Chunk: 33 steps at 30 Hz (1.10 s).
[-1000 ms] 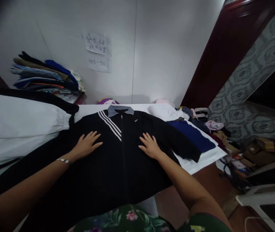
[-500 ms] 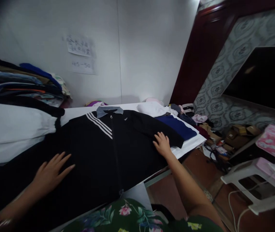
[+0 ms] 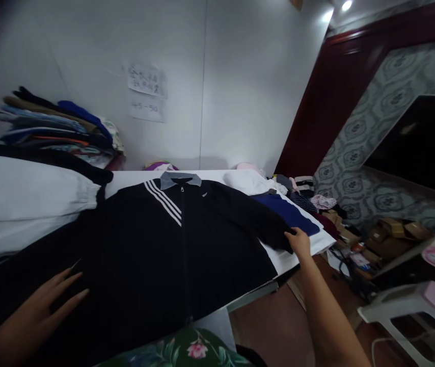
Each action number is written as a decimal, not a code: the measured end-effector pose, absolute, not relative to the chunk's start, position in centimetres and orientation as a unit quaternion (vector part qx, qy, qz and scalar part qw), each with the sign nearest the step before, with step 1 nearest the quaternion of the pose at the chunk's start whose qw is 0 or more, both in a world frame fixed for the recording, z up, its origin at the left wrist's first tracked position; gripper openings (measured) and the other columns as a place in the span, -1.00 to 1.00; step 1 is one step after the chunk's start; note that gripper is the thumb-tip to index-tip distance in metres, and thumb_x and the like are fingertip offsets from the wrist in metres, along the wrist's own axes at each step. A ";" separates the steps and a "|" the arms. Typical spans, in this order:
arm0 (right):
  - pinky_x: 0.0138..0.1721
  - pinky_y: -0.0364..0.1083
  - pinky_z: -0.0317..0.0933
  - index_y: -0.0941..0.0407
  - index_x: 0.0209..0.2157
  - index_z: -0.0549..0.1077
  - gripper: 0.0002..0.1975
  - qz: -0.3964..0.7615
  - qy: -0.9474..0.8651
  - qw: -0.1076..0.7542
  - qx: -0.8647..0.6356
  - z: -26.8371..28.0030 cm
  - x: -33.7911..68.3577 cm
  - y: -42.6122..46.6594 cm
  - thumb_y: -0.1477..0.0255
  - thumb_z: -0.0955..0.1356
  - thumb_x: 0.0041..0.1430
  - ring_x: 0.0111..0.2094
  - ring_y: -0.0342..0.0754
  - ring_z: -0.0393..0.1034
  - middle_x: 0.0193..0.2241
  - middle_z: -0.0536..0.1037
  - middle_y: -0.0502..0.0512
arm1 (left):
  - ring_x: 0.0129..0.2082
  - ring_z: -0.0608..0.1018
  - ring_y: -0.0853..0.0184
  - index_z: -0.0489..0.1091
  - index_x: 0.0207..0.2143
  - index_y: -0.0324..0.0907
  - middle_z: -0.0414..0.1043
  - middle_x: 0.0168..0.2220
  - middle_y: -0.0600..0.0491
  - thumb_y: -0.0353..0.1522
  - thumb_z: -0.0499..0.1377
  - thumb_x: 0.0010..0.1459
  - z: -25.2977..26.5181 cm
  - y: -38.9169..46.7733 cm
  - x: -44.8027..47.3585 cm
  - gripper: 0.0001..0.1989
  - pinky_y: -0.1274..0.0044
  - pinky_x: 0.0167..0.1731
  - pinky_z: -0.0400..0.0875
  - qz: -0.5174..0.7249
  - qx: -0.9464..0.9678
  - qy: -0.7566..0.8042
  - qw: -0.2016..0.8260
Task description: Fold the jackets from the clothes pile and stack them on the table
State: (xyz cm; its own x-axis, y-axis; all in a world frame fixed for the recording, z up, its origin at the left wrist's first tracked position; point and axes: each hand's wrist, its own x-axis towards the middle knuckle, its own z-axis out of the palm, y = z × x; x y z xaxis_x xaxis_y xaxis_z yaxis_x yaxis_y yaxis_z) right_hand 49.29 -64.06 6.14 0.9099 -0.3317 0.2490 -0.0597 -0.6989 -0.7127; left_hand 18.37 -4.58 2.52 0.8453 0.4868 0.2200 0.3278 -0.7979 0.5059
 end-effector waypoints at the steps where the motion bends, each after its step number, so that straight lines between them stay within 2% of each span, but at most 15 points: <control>1: -0.32 0.09 0.30 0.15 -0.38 0.50 -0.69 -0.196 0.112 0.410 -0.884 7.1 49.6 -63.7 0.24 0.39 -0.16 -0.36 0.20 0.46 -0.46 0.54 0.27 | 0.12 0.41 0.02 0.50 -0.27 0.38 0.40 0.07 0.39 0.02 0.09 -0.20 3.9 -5.6 18.8 -0.62 0.23 0.04 0.35 0.189 0.913 0.229 0.279; 3: -0.37 0.06 0.30 0.14 -0.34 0.48 -0.65 -0.230 0.103 0.486 -0.837 9.7 50.5 -62.4 0.20 0.38 -0.17 -0.40 0.13 0.44 -0.47 0.53 0.19 | 0.09 0.44 0.05 0.48 -0.25 0.40 0.36 0.11 0.40 0.02 0.17 -0.21 7.0 -7.9 20.2 -0.64 0.26 -0.01 0.40 0.190 0.886 0.228 0.357; 5: -0.31 0.03 0.31 0.14 -0.26 0.47 -0.59 -0.253 0.059 0.529 -0.808 13.0 51.3 -60.3 0.19 0.39 -0.17 -0.35 0.07 0.44 -0.38 0.53 0.17 | 0.11 0.43 0.08 0.49 -0.22 0.32 0.40 0.09 0.31 -0.02 0.22 -0.17 10.0 -10.6 22.4 -0.64 0.28 0.05 0.36 0.173 0.878 0.180 0.408; 9: -0.11 -0.05 0.29 0.08 -0.16 0.48 -0.51 -0.246 -0.066 0.569 -0.782 19.2 51.1 -53.5 0.22 0.45 -0.20 -0.19 -0.05 0.42 -0.21 0.53 0.06 | -0.09 0.56 0.12 0.47 -0.10 0.08 0.56 -0.14 0.08 -0.09 0.19 0.00 15.0 -17.5 28.5 -0.61 0.31 -0.02 0.43 0.079 0.830 0.050 0.550; 11: -0.08 -0.05 0.28 0.05 -0.09 0.47 -0.49 -0.193 -0.181 0.572 -0.777 21.0 49.4 -49.2 0.24 0.47 -0.15 -0.17 -0.07 0.39 -0.16 0.50 0.05 | -0.02 0.52 0.14 0.41 -0.01 -0.04 0.46 0.03 -0.01 -0.14 0.18 0.06 16.4 -21.1 31.8 -0.57 0.28 0.07 0.35 0.064 0.792 -0.017 0.607; 13: -0.09 -0.02 0.29 0.08 -0.01 0.43 -0.45 -0.102 -0.286 0.596 -0.743 21.5 47.0 -45.2 0.26 0.47 -0.10 -0.17 -0.06 0.39 -0.14 0.48 0.07 | 0.05 0.47 0.12 0.29 0.12 -0.07 0.35 0.13 -0.12 -0.19 0.26 0.00 16.9 -24.4 34.9 -0.40 0.23 0.08 0.33 0.062 0.752 -0.057 0.654; 15: -0.04 0.01 0.28 0.08 0.03 0.41 -0.44 -0.023 -0.358 0.613 -0.704 20.9 44.9 -42.4 0.25 0.45 -0.04 -0.13 -0.05 0.40 -0.14 0.49 0.06 | 0.09 0.42 0.09 0.26 0.13 -0.08 0.33 0.14 -0.14 -0.26 0.33 -0.08 16.5 -26.9 37.3 -0.32 0.21 0.11 0.29 0.079 0.732 -0.091 0.670; 17: 0.03 0.03 0.25 0.06 0.07 0.38 -0.45 0.020 -0.393 0.619 -0.680 19.5 43.8 -41.5 0.24 0.42 0.02 -0.08 -0.04 0.40 -0.11 0.50 0.06 | 0.08 0.42 0.07 0.37 0.01 -0.10 0.40 0.06 -0.11 -0.31 0.33 -0.08 15.7 -28.3 39.1 -0.46 0.20 0.13 0.26 0.095 0.711 -0.083 0.692; 19: 0.08 0.04 0.21 0.05 0.11 0.34 -0.45 -0.009 -0.375 0.625 -0.685 17.3 43.9 -42.9 0.23 0.39 0.07 -0.01 -0.03 0.38 -0.02 0.49 0.09 | 0.03 0.46 0.04 0.44 -0.15 -0.12 0.47 -0.03 -0.11 -0.33 0.28 -0.01 15.1 -28.7 40.7 -0.68 0.18 0.12 0.27 0.098 0.683 -0.032 0.723; 21: 0.11 0.05 0.19 0.09 0.13 0.32 -0.45 -0.087 -0.300 0.616 -0.723 14.3 44.9 -46.2 0.23 0.36 0.11 0.04 0.00 0.35 0.03 0.46 0.16 | 0.00 0.48 0.01 0.43 -0.20 -0.16 0.48 -0.06 -0.14 -0.33 0.23 0.05 15.4 -28.2 42.6 -0.78 0.14 0.08 0.29 0.090 0.658 0.020 0.747; 23: 0.06 0.06 0.23 0.14 0.12 0.34 -0.46 -0.121 -0.196 0.555 -0.799 10.8 45.8 -50.4 0.23 0.34 0.12 0.03 0.06 0.37 0.01 0.47 0.24 | 0.02 0.46 -0.01 0.40 -0.15 -0.18 0.45 -0.02 -0.17 -0.32 0.18 0.10 16.6 -27.4 45.0 -0.76 0.14 0.06 0.30 0.084 0.646 0.038 0.758; 25: 0.02 0.08 0.26 0.15 0.07 0.40 -0.48 -0.075 -0.110 0.441 -0.887 7.4 46.1 -54.3 0.26 0.34 0.08 -0.04 0.11 0.42 -0.05 0.52 0.26 | 0.08 0.42 0.01 0.35 -0.07 -0.17 0.40 0.05 -0.16 -0.31 0.16 0.14 18.6 -26.8 48.0 -0.71 0.16 0.05 0.31 0.078 0.634 0.040 0.768; 28: -0.06 0.05 0.29 0.17 0.05 0.43 -0.50 -0.012 -0.066 0.337 -0.939 4.0 45.1 -57.8 0.26 0.33 0.08 -0.15 0.11 0.47 -0.16 0.57 0.24 | 0.14 0.36 0.05 0.27 0.01 -0.19 0.31 0.13 -0.18 -0.28 0.13 0.19 22.4 -27.3 52.5 -0.65 0.17 0.06 0.26 0.068 0.623 0.033 0.779; 30: -0.13 0.01 0.30 0.18 0.05 0.43 -0.47 0.013 -0.064 0.320 -0.945 3.1 44.0 -58.5 0.21 0.32 0.09 -0.21 0.09 0.48 -0.23 0.58 0.21 | 0.16 0.33 0.06 0.22 0.06 -0.24 0.26 0.16 -0.21 -0.29 0.07 0.24 24.8 -28.4 55.0 -0.63 0.19 0.07 0.20 0.061 0.612 0.018 0.788; 33: -0.19 -0.01 0.30 0.16 0.04 0.44 -0.43 0.040 -0.046 0.362 -0.930 2.9 42.9 -58.4 0.16 0.35 0.03 -0.24 0.08 0.48 -0.29 0.58 0.17 | 0.20 0.25 0.06 0.15 0.11 -0.30 0.18 0.20 -0.25 -0.31 0.01 0.29 27.8 -30.3 58.1 -0.61 0.20 0.10 0.13 0.070 0.564 -0.019 0.822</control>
State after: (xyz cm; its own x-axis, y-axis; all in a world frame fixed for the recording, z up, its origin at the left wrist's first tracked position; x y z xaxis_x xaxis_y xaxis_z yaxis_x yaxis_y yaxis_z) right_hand 42.89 -58.44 2.91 0.9926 0.1143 -0.0414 0.0563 -0.7341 -0.6768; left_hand 58.15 -30.26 27.82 0.9895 0.0940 0.1098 -0.1362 0.3531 0.9256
